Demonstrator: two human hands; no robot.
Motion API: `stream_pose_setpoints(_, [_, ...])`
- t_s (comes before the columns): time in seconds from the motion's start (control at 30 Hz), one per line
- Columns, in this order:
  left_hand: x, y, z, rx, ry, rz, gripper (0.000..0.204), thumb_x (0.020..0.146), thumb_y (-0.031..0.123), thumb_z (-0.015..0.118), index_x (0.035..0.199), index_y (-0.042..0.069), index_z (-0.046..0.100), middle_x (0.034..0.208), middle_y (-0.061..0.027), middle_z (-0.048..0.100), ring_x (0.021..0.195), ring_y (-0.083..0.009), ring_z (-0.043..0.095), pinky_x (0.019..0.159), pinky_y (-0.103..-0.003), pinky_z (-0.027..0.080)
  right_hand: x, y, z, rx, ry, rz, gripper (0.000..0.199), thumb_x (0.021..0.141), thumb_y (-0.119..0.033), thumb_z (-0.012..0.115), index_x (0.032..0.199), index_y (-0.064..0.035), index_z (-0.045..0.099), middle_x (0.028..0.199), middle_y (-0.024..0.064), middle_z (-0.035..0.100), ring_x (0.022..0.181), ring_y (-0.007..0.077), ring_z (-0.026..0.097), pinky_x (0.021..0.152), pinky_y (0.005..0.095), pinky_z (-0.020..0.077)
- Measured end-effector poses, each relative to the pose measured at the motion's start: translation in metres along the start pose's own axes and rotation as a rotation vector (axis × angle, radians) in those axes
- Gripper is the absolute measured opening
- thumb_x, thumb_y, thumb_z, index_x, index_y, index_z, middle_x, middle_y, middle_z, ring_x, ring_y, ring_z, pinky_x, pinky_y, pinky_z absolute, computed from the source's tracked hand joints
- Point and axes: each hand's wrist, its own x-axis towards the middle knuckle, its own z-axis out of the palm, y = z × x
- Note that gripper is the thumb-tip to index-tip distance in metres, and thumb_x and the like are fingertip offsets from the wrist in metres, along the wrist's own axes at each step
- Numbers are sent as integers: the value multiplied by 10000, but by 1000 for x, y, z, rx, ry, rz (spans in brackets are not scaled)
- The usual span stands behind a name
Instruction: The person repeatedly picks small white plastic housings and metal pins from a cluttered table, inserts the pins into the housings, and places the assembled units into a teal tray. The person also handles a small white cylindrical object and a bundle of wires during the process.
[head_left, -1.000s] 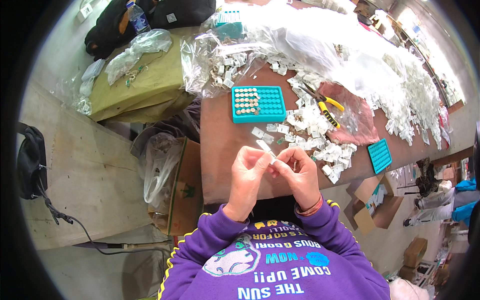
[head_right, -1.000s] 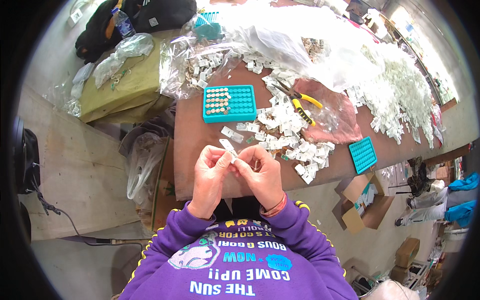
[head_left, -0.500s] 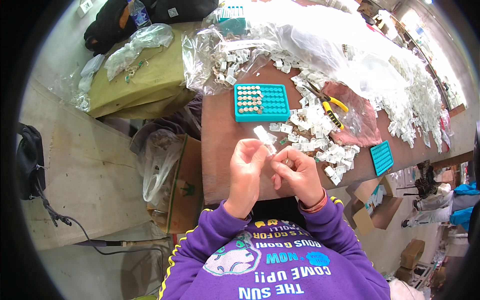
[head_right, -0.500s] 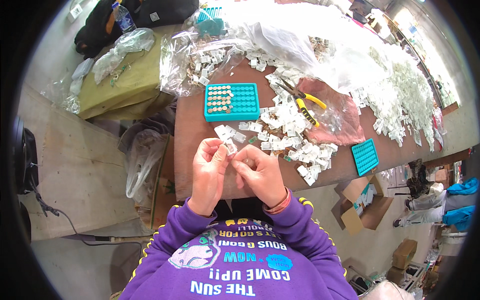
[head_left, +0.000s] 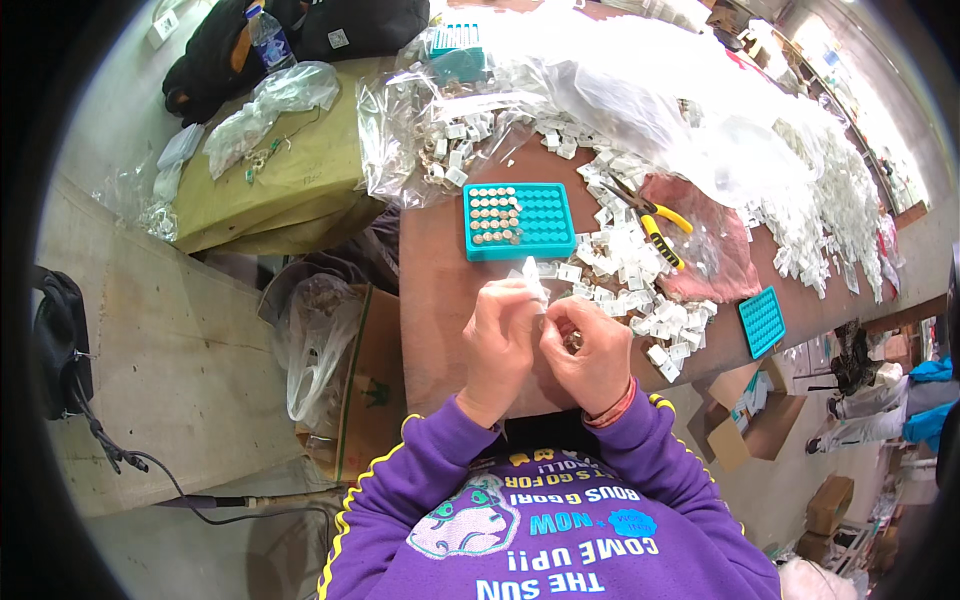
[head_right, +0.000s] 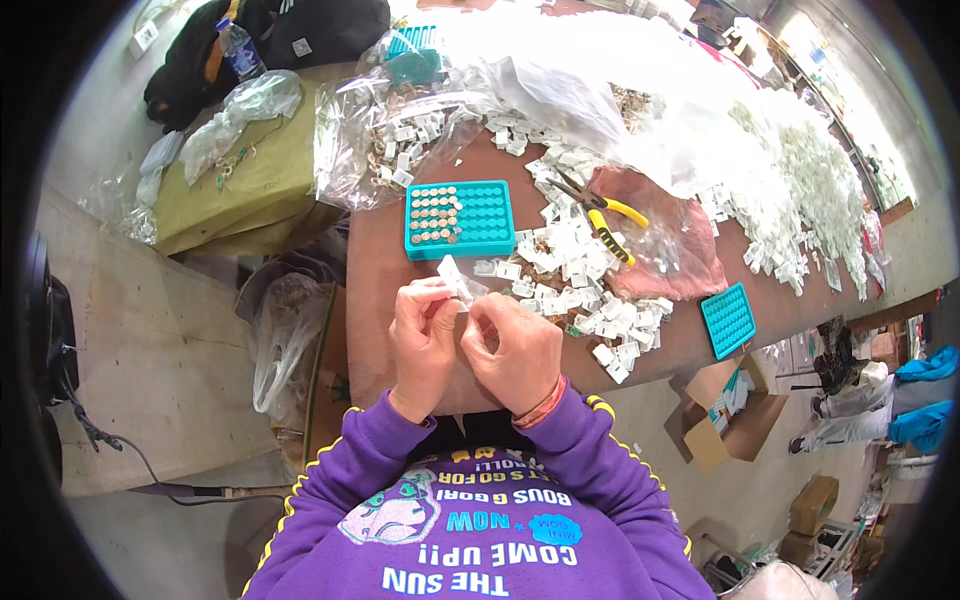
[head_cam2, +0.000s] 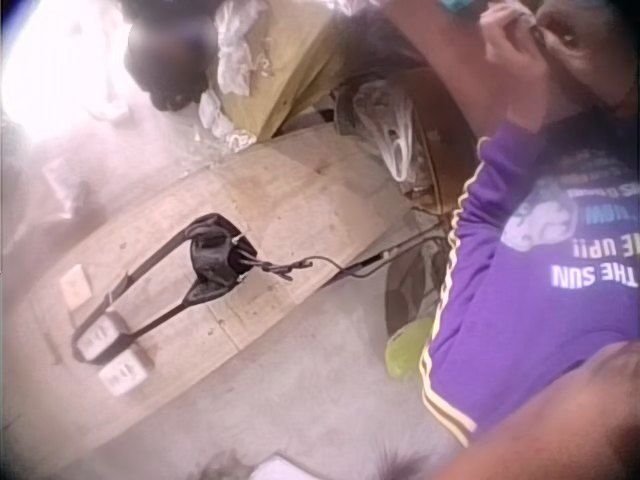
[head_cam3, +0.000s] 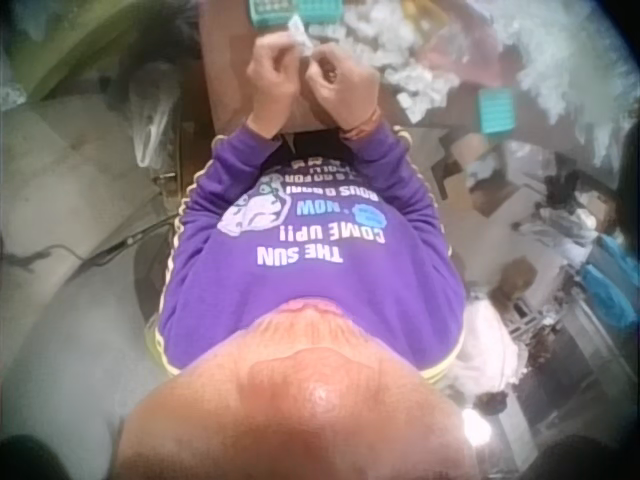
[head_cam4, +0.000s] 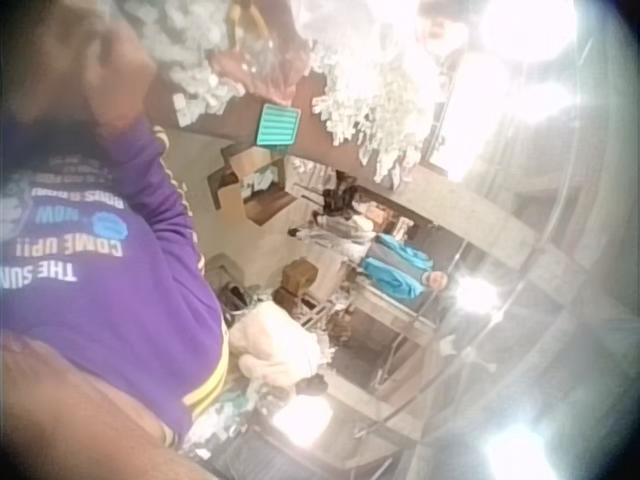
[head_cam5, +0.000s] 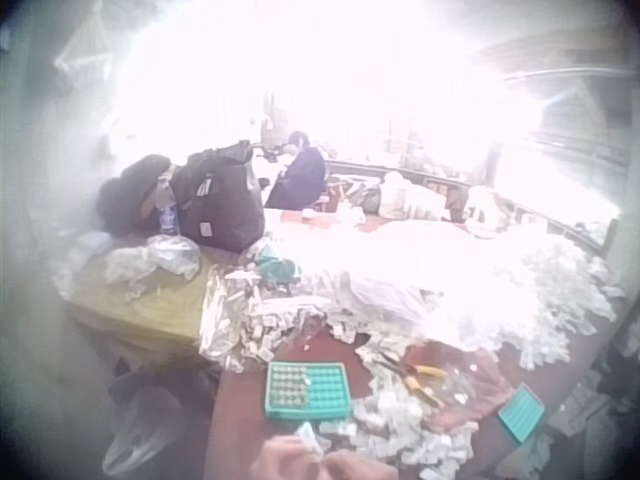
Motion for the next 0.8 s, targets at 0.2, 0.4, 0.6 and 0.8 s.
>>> stream_pose_setpoints(0.2, [2, -2, 0, -26, 15, -14, 155, 898, -4, 609, 1021, 28, 520, 1021, -115, 606, 898, -199, 619, 778, -294, 506, 4, 2, 0, -47, 19, -36, 125, 744, -27, 675, 838, -57, 599, 699, 83, 619, 598, 217, 652, 544, 313, 503])
stream_pose_setpoints(0.4, [8, 2, -2, -717, 31, -497, 130, 973, 113, 553, 1079, 47, 516, 996, -56, 615, 901, -118, 598, 799, -259, 497, 2, -1, 12, 163, -24, 111, 50, 831, 9, 644, 865, -2, 611, 719, 106, 648, 633, 156, 663, 586, 264, 510])
stream_pose_setpoints(0.6, [13, 0, -8, -1040, 36, -725, 209, 988, 196, 536, 1132, 45, 518, 1009, -74, 628, 906, -153, 619, 837, -303, 508, 9, 1, 22, 62, -88, 33, 89, 857, -100, 657, 909, -36, 624, 771, 115, 668, 688, 239, 689, 592, 314, 518])
stream_pose_setpoints(0.8, [19, -12, -11, -1063, 166, -616, 172, 987, 175, 533, 1102, 48, 517, 1006, -84, 626, 897, -156, 612, 782, -280, 506, 56, 15, -2, 54, -188, 14, 179, 860, -141, 654, 1020, -63, 666, 855, 147, 683, 718, 263, 671, 639, 340, 521])
